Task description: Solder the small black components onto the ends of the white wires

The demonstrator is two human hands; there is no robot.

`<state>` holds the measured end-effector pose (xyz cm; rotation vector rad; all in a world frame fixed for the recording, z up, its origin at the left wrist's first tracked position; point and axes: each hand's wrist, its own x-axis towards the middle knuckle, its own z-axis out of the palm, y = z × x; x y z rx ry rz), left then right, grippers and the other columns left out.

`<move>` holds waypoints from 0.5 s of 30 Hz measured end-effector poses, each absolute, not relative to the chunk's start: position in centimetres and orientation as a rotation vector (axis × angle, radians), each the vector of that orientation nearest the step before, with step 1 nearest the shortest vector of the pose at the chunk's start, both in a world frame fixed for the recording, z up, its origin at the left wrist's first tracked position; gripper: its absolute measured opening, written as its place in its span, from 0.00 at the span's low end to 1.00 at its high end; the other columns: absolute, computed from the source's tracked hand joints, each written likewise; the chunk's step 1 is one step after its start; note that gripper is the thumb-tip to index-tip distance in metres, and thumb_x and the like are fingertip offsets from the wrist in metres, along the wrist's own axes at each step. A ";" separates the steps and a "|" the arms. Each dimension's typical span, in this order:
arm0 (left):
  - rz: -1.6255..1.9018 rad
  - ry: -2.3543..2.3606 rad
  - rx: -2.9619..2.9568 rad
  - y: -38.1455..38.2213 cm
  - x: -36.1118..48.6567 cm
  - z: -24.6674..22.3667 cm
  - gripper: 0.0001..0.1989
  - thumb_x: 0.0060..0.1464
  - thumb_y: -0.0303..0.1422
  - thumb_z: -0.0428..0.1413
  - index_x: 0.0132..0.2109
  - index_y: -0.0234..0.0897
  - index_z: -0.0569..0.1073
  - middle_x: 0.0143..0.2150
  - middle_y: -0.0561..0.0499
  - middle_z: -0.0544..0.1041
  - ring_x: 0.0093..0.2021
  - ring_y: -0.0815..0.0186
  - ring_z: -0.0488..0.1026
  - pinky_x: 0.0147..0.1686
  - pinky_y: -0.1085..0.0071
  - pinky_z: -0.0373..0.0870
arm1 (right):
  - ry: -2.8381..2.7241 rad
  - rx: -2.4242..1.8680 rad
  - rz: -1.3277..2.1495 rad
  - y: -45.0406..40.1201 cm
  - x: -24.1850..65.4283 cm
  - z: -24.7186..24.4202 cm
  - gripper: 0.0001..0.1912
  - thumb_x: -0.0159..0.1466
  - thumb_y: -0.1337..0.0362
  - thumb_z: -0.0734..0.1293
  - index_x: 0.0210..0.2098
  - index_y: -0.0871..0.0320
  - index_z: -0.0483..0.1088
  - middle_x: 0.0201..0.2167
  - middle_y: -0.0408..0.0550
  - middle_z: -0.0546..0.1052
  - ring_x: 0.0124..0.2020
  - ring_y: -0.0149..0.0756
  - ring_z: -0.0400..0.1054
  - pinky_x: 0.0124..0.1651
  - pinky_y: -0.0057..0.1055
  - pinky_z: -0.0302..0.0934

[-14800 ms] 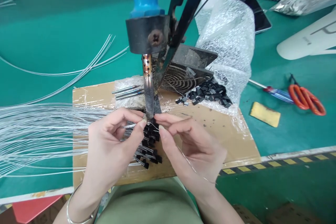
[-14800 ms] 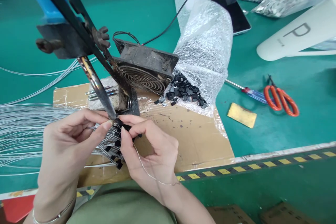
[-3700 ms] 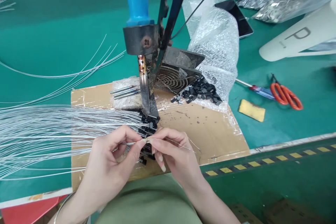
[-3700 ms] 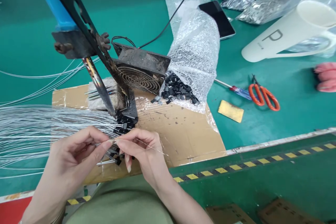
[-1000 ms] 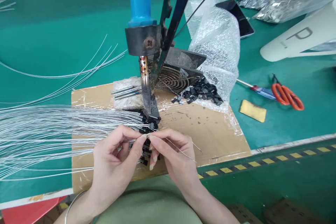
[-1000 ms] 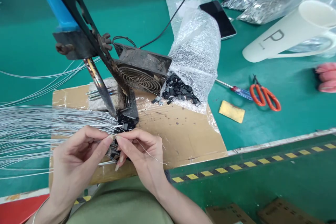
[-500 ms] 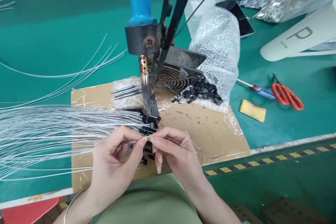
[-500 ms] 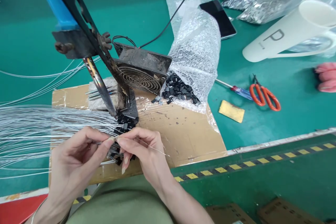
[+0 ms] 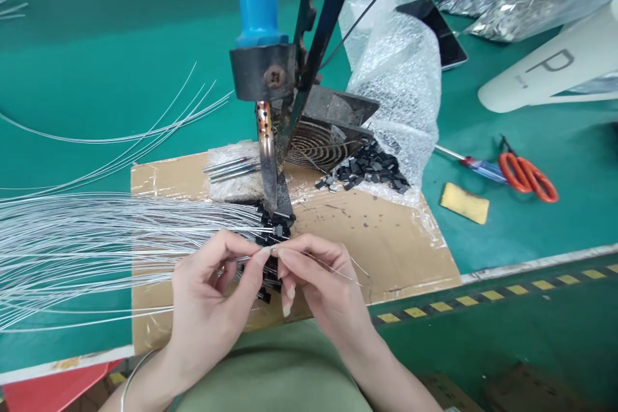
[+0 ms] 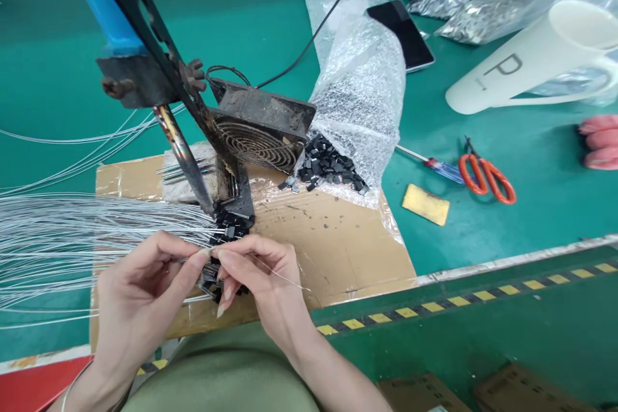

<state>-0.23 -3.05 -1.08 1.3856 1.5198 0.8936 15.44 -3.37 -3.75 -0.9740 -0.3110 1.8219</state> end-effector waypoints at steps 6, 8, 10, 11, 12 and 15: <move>0.924 1.542 1.329 -3.2 0.0 -1.3 0.05 0.63 0.29 0.63 0.36 0.41 0.78 0.27 0.56 0.75 0.28 0.71 0.68 0.26 0.76 0.62 | -0.257 -0.940 1.736 -3.7 14.4 -4.1 0.07 0.57 0.58 0.82 0.30 0.55 0.86 0.21 0.40 0.79 0.14 0.25 0.69 0.17 0.22 0.72; 0.932 1.543 1.314 -3.2 0.1 -1.3 0.05 0.63 0.29 0.63 0.36 0.41 0.77 0.27 0.56 0.75 0.28 0.71 0.69 0.26 0.76 0.63 | -0.253 -0.942 1.709 -3.8 14.0 -4.1 0.07 0.57 0.58 0.82 0.30 0.54 0.87 0.21 0.41 0.79 0.15 0.25 0.69 0.17 0.22 0.72; 0.935 1.534 1.301 -3.1 0.1 -1.3 0.05 0.63 0.29 0.63 0.36 0.41 0.78 0.27 0.56 0.76 0.28 0.71 0.69 0.25 0.77 0.63 | -0.277 -0.952 1.686 -3.9 13.9 -4.1 0.07 0.58 0.58 0.82 0.31 0.53 0.87 0.22 0.41 0.80 0.15 0.26 0.69 0.18 0.22 0.73; 0.940 1.534 1.296 -3.1 0.1 -1.3 0.05 0.62 0.29 0.63 0.36 0.41 0.78 0.27 0.56 0.76 0.28 0.72 0.69 0.25 0.77 0.63 | -0.311 -0.964 1.678 -4.0 14.0 -4.1 0.07 0.59 0.57 0.81 0.31 0.53 0.87 0.22 0.41 0.80 0.16 0.26 0.70 0.18 0.23 0.73; 0.945 1.539 1.290 -3.0 0.1 -1.2 0.05 0.62 0.29 0.63 0.36 0.41 0.78 0.27 0.56 0.76 0.27 0.72 0.69 0.25 0.77 0.63 | -0.361 -0.985 1.661 -4.0 14.2 -4.2 0.07 0.60 0.57 0.80 0.33 0.52 0.87 0.23 0.42 0.81 0.17 0.28 0.72 0.19 0.23 0.73; 0.951 1.584 1.269 -2.7 0.3 -0.8 0.04 0.60 0.31 0.64 0.35 0.40 0.79 0.27 0.56 0.76 0.27 0.72 0.68 0.25 0.77 0.63 | -0.594 -1.159 1.451 -3.5 16.2 -4.6 0.06 0.64 0.57 0.78 0.37 0.52 0.87 0.27 0.45 0.84 0.21 0.32 0.76 0.22 0.27 0.76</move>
